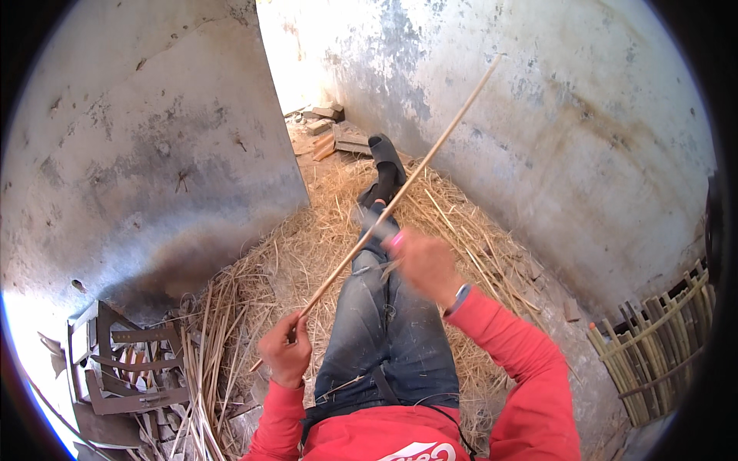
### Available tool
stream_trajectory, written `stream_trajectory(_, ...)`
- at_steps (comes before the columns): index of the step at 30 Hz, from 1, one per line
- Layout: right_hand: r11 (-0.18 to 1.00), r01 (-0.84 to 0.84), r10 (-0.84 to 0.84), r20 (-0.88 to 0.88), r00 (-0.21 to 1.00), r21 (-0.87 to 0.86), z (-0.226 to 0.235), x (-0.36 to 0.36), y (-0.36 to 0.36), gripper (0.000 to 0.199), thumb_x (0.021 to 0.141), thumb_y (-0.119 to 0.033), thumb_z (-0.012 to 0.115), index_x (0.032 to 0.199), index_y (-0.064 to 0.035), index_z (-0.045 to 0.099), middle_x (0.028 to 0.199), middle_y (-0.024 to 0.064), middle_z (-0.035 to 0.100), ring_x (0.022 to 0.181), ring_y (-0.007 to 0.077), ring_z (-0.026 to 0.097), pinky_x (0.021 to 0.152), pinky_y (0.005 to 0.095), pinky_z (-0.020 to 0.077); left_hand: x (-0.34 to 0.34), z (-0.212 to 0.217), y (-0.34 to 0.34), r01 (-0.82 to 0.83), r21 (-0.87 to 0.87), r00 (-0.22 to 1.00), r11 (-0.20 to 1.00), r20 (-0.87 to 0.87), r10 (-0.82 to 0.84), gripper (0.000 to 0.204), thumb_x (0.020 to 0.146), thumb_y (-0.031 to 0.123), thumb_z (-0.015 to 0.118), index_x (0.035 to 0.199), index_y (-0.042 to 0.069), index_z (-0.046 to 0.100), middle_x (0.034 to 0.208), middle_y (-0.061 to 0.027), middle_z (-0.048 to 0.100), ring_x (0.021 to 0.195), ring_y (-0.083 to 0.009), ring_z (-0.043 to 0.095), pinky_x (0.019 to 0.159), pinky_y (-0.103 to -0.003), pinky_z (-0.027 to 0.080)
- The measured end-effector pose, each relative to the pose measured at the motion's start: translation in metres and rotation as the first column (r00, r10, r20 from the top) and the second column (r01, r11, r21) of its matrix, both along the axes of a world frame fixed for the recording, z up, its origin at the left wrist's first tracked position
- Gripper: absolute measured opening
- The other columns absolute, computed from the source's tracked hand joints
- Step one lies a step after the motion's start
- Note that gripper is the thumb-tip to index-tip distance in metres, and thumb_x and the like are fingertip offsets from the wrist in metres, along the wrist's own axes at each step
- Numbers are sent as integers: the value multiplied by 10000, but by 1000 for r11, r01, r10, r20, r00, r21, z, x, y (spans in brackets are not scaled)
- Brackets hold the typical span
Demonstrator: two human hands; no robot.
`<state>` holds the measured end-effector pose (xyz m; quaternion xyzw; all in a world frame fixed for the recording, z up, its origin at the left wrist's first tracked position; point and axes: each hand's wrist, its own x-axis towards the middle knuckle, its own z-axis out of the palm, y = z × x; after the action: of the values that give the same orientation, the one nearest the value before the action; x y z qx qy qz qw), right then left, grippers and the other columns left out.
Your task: The person repeatedly shaves thin layers off a long wooden strip using a small knife, turning and repositioning the strip by hand as they work on different sections.
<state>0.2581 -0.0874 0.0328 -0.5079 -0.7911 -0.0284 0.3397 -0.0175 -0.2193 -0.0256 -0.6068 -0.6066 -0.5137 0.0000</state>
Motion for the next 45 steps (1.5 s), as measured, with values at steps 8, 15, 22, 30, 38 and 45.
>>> stream_trajectory(8,894,389,-446,-381,810,-220,20,125,90,527,1066,-504,491,956,-11,643,791,175,700,725,267,724,666,432,555,-32,-12,-28,14,2,995,1000,97,-14,101,856,7,768,952,18,741,705,-89,713,546,-135,660,505,-251,459)
stream_trajectory(15,961,-273,32,-975,218,-30,66,50,50,505,1032,-461,596,1049,42,636,974,157,728,775,201,730,696,293,603,-13,-14,-22,87,51,991,995,96,-92,119,850,13,788,958,3,740,741,-98,731,591,-125,688,519,-235,459)
stream_trajectory(22,950,-294,147,-980,131,103,92,31,32,277,947,-110,736,811,-78,497,828,107,688,711,172,725,590,292,639,13,-5,-13,112,-59,989,992,103,-105,131,899,36,749,1020,-1,716,802,-109,749,732,-164,753,654,-263,539)
stream_trajectory(30,927,-375,114,-970,215,26,82,10,15,366,909,-1,744,769,-109,424,776,58,640,760,169,738,591,282,653,44,33,16,276,-95,960,957,87,-268,231,954,94,699,1165,-1,710,851,-118,762,719,-185,747,666,-302,556)
stream_trajectory(38,885,-446,145,-832,535,-132,55,-21,-8,260,973,-171,713,819,-70,530,676,46,651,580,172,687,515,315,555,68,67,47,461,-189,869,867,292,-399,216,1004,65,628,1186,-33,691,813,-92,757,691,-99,700,616,-248,522)
stream_trajectory(45,975,-160,162,3,987,-156,27,-23,-48,421,1041,-420,550,847,-46,559,637,196,614,579,372,653,513,463,496,66,52,49,319,-64,926,946,233,-297,182,928,24,697,1102,-13,736,794,-122,756,683,-147,732,599,-269,521)
